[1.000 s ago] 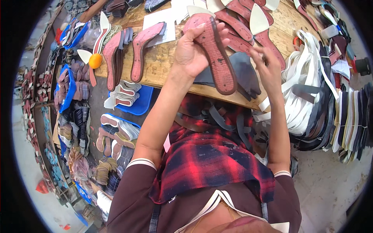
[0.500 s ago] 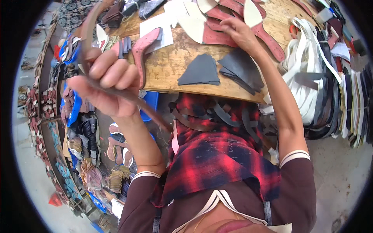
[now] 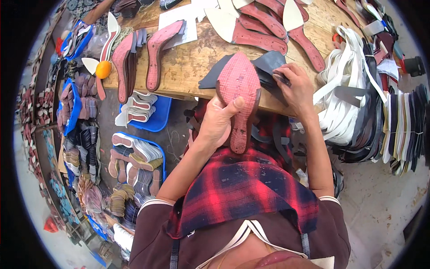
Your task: The person cuts leather strips using shears, aligns and attaches lining patches onto shoe soles, and presses the materials into place by hand.
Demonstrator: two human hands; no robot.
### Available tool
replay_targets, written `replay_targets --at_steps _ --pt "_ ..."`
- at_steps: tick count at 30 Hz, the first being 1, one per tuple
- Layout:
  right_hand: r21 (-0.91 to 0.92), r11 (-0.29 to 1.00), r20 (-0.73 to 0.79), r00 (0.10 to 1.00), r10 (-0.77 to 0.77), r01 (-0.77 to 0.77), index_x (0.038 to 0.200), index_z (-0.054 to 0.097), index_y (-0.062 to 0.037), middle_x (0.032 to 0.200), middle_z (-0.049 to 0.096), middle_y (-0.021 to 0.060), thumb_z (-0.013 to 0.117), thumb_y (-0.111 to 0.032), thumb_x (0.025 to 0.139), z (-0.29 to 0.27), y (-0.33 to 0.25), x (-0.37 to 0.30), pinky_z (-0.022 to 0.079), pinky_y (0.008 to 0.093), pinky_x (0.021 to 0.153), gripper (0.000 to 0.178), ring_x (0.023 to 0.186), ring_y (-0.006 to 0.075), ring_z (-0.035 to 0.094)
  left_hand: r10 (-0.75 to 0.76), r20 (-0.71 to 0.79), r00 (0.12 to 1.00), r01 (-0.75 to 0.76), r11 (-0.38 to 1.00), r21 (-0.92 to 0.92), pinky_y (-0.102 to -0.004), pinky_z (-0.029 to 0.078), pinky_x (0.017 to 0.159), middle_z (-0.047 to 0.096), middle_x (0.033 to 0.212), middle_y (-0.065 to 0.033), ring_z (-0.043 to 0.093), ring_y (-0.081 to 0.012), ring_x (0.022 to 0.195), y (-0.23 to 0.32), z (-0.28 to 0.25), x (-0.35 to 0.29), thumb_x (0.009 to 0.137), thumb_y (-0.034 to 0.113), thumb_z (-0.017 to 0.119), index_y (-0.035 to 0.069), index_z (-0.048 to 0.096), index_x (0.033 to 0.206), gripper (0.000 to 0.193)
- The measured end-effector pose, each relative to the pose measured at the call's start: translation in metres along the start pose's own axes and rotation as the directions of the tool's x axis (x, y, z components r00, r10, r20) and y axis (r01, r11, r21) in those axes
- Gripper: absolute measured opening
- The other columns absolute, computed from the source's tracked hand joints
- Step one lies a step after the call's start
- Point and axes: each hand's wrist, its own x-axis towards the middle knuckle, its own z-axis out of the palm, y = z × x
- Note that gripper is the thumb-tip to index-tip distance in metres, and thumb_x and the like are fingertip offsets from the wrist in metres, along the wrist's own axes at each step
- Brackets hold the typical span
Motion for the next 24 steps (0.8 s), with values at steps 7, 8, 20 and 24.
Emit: replay_targets --at_steps 7,8,20,24 --pt "0.404 0.912 -0.288 0.936 0.203 -0.073 0.095 0.065 -0.0040 0.101 0.065 0.0096 0.064 -0.004 0.082 -0.023 -0.018 0.003 0.049 0.0346 0.078 0.013 0.087 0.0249 0.062 0.066 0.061 0.996 -0.081 0.949 0.306 -0.0259 0.051 0.076 0.064 0.100 -0.0043 0.061 -0.0111 0.085 0.003 0.008 0.010 0.084 0.019 0.073 0.001 0.057 0.112 0.037" --pt "0.284 0.957 -0.433 0.899 0.070 0.062 0.096 0.065 -0.0038 0.103 0.065 0.0107 0.065 -0.002 0.081 -0.032 -0.032 -0.003 0.049 0.0359 0.080 0.015 0.090 0.0252 0.063 0.071 0.078 0.994 -0.098 0.895 0.436 -0.0256 0.052 0.073 0.064 0.099 -0.0041 0.062 -0.0106 0.083 0.001 0.007 0.008 0.084 0.018 0.073 0.001 0.058 0.111 0.035" --pt "0.926 -0.061 0.314 0.669 0.674 -0.374 0.096 0.060 -0.0071 0.071 0.052 -0.0046 0.063 -0.022 0.091 -0.026 -0.040 -0.054 0.027 0.0183 0.038 0.016 0.050 0.0020 0.041 -0.132 0.180 0.975 -0.006 0.792 0.611 -0.0268 0.053 0.069 0.065 0.095 -0.0040 0.062 -0.0089 0.079 -0.012 0.003 0.009 0.087 0.019 0.067 0.000 0.063 0.102 0.025" --pt "0.930 -0.041 0.297 0.684 0.666 -0.364 0.093 0.060 -0.0085 0.065 0.048 -0.0073 0.061 -0.022 0.091 -0.039 -0.040 -0.046 0.025 0.0188 0.038 0.013 0.046 0.0021 0.038 0.138 -0.064 0.988 -0.136 0.990 0.035 -0.0338 0.052 0.085 0.064 0.109 -0.0108 0.064 -0.0191 0.095 0.007 0.001 0.002 0.091 0.023 0.059 -0.006 0.054 0.119 0.041"
